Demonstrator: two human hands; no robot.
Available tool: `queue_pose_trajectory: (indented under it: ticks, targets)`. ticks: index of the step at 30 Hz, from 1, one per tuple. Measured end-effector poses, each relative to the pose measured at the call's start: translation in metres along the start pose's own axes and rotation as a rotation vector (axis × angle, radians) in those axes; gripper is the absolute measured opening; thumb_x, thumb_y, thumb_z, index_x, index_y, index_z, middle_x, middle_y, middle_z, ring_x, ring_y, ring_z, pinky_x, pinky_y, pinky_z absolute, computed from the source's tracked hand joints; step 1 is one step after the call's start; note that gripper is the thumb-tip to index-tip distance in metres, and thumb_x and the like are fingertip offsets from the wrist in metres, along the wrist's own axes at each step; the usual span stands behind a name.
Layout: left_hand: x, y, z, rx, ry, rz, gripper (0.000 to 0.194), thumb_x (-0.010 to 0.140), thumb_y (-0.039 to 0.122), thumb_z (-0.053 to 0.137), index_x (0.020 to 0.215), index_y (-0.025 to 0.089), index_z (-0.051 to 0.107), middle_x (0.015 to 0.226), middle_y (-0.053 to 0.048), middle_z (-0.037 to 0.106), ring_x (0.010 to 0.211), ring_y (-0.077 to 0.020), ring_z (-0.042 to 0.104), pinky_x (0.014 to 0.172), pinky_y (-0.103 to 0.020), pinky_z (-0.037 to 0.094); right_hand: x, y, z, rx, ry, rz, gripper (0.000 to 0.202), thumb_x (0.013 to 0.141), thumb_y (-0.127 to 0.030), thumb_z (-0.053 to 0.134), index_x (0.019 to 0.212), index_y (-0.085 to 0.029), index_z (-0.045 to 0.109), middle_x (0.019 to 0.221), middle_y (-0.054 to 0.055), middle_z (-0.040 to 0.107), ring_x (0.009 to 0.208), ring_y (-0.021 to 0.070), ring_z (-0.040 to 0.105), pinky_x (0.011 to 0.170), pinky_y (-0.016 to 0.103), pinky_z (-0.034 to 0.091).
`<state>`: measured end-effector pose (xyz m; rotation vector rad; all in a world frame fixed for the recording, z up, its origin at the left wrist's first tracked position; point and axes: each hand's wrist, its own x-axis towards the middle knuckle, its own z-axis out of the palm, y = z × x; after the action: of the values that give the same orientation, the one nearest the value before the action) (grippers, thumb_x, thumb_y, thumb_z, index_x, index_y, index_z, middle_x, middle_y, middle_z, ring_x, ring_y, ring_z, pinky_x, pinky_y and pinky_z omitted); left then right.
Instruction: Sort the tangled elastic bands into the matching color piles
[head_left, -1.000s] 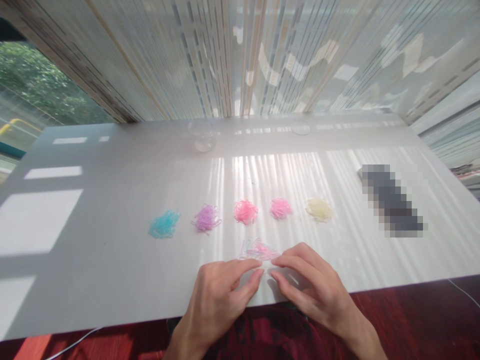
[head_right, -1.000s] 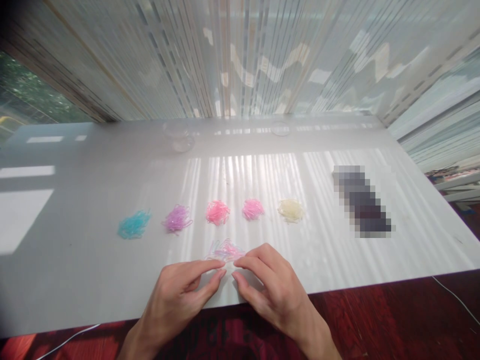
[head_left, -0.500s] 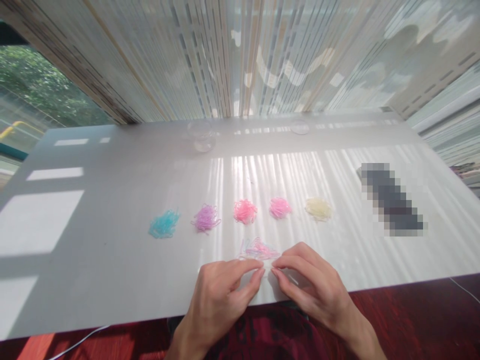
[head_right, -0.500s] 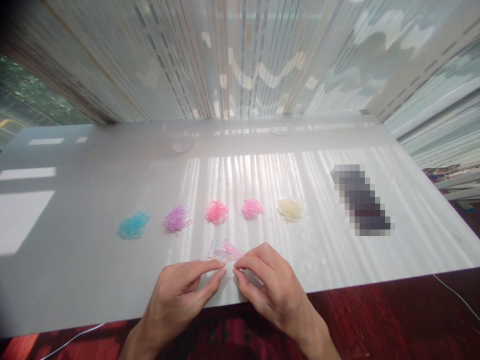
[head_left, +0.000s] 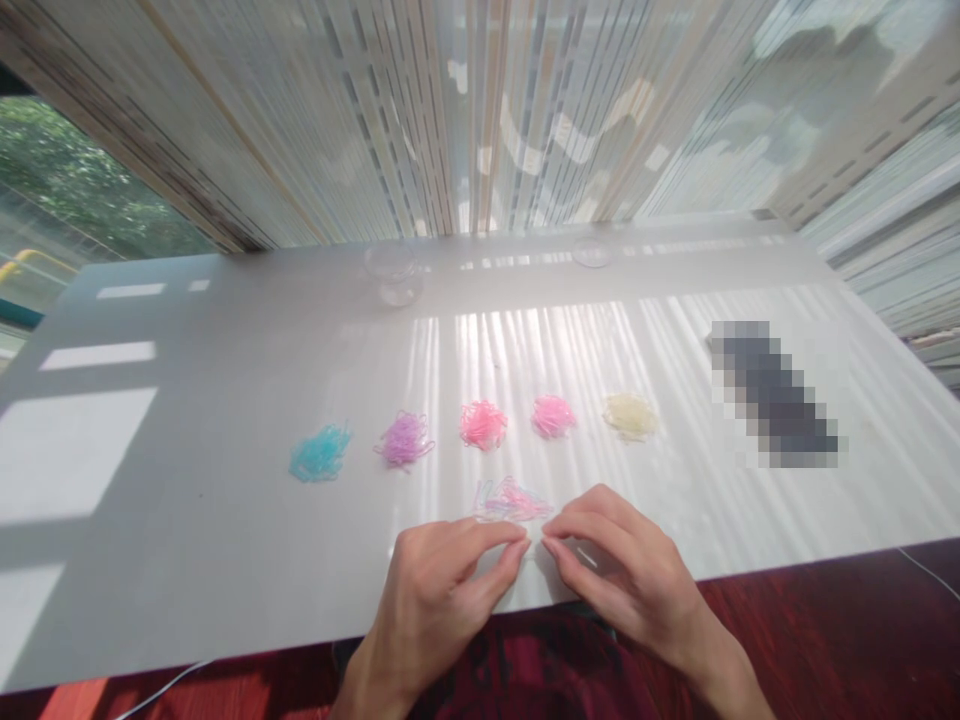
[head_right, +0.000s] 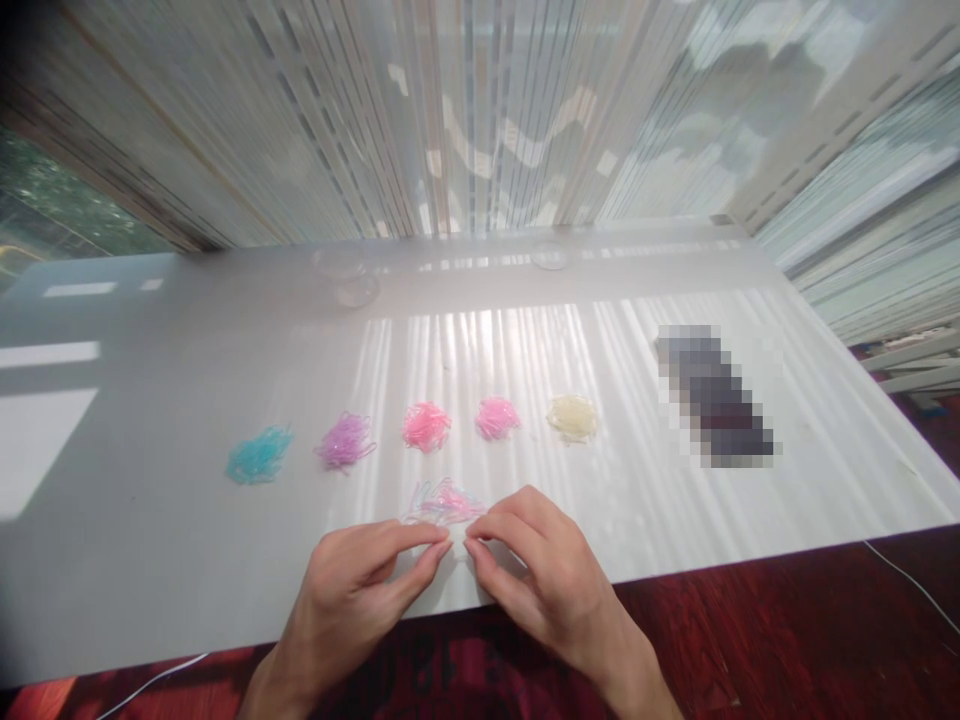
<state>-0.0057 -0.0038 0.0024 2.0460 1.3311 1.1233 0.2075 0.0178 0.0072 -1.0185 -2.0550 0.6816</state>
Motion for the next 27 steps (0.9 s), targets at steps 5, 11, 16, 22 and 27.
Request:
queue_pose_trajectory:
  ticks: [5, 11, 16, 22, 27]
  targets:
    - [0.002, 0.0, 0.003, 0.003, 0.0, 0.009, 0.007, 0.095, 0.016, 0.07, 0.097, 0.021, 0.074, 0.081, 0.003, 0.081, 0.063, -0.0108, 0.074, 0.066, -0.019, 0.058, 0.0, 0.002, -0.003, -0.009, -0.008, -0.004, 0.011, 0.097, -0.014, 0.063, 0.103, -0.022, 0.068, 0.084, 0.003, 0.071, 0.075, 0.0161, 0.069, 0.067, 0.027, 0.061]
    - [0.002, 0.002, 0.004, 0.011, -0.003, -0.009, 0.007, 0.094, 0.017, 0.072, 0.098, 0.022, 0.074, 0.081, 0.004, 0.081, 0.062, -0.0109, 0.074, 0.063, -0.02, 0.058, -0.003, 0.005, -0.003, 0.011, 0.003, -0.006, 0.013, 0.097, -0.012, 0.063, 0.105, -0.021, 0.068, 0.085, 0.003, 0.071, 0.076, 0.0161, 0.068, 0.069, 0.027, 0.061]
    - [0.001, 0.003, 0.004, 0.032, -0.02, -0.017, 0.007, 0.094, 0.018, 0.071, 0.099, 0.021, 0.075, 0.08, 0.003, 0.08, 0.064, -0.0114, 0.073, 0.061, -0.02, 0.056, -0.003, 0.005, -0.004, 0.003, 0.013, 0.008, 0.012, 0.098, -0.013, 0.062, 0.104, -0.02, 0.069, 0.084, 0.003, 0.07, 0.075, 0.0156, 0.068, 0.067, 0.027, 0.059]
    - [0.003, 0.007, 0.006, 0.055, -0.03, -0.021, 0.008, 0.095, 0.017, 0.069, 0.099, 0.02, 0.076, 0.07, 0.004, 0.076, 0.051, -0.0092, 0.063, 0.051, -0.021, 0.047, -0.004, 0.004, -0.005, -0.001, 0.028, 0.002, 0.013, 0.097, -0.011, 0.062, 0.102, -0.02, 0.069, 0.082, 0.002, 0.071, 0.074, 0.0152, 0.068, 0.067, 0.027, 0.059]
    - [0.004, 0.007, 0.006, 0.06, -0.037, -0.019, 0.011, 0.096, 0.019, 0.068, 0.103, 0.02, 0.076, 0.064, 0.006, 0.069, 0.047, -0.0079, 0.054, 0.047, -0.021, 0.041, -0.008, 0.011, -0.016, -0.029, 0.086, 0.026, 0.013, 0.096, -0.011, 0.064, 0.103, -0.021, 0.069, 0.084, 0.002, 0.072, 0.076, 0.0151, 0.068, 0.069, 0.027, 0.058]
